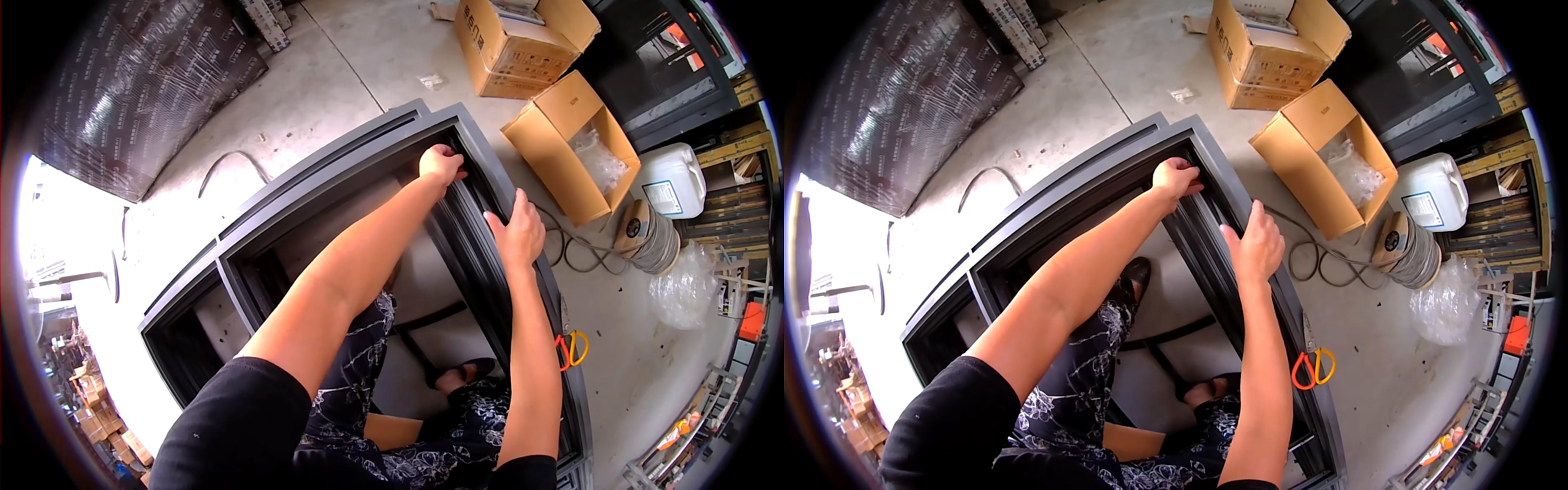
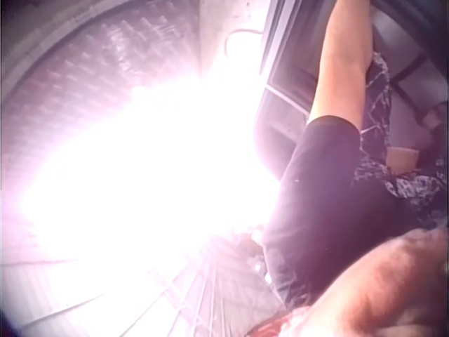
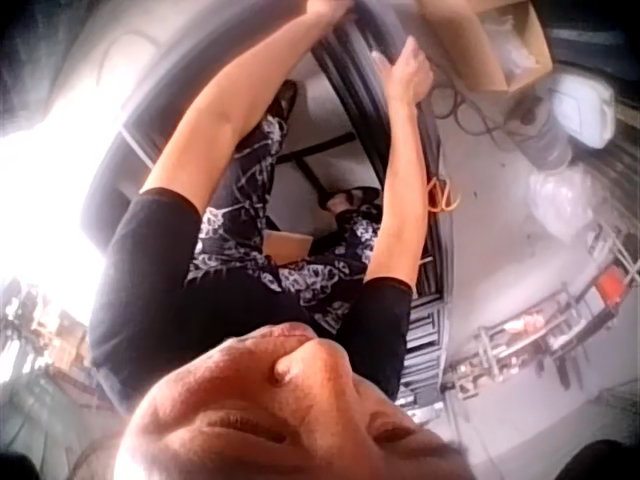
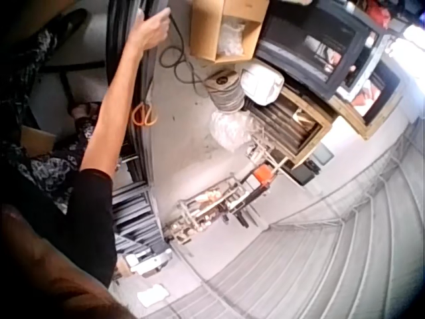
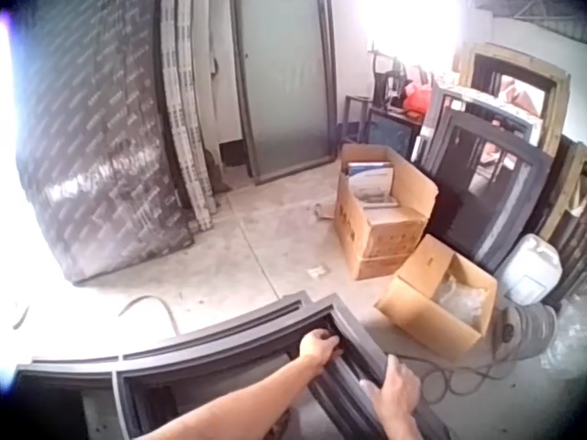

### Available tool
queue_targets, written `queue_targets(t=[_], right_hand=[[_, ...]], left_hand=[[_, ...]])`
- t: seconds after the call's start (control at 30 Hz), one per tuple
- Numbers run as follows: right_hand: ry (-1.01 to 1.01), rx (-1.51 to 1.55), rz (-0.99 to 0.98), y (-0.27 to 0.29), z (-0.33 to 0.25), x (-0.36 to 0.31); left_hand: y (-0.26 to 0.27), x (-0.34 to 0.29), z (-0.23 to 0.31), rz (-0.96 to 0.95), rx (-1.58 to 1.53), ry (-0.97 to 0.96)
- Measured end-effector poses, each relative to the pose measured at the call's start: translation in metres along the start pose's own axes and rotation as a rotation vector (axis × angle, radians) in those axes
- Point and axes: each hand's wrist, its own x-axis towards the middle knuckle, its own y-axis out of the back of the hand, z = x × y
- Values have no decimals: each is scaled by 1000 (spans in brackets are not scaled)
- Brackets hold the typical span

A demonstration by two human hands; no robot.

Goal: The person applies sealing strips into the grooves of metal frames, using shears to cut the strips to length.

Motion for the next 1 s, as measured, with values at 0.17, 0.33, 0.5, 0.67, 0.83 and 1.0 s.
queue_targets(t=[0.17,0.33,0.5,0.67,0.83,1.0], right_hand=[[-56,-84,1,-5,-5,0],[-145,-112,-19,-13,-22,9],[-126,-62,-34,-20,-33,28],[-126,-58,6,-28,-43,45],[-83,-77,15,-44,-50,58],[-52,-78,-4,-47,-63,69]], left_hand=[[-10,-5,-2,32,-86,-21],[-1,7,-2,62,-99,-5],[-4,4,-10,35,-125,-18],[3,8,-4,-46,-240,30],[6,9,-11,-97,-210,90],[9,31,-24,79,117,-136]])
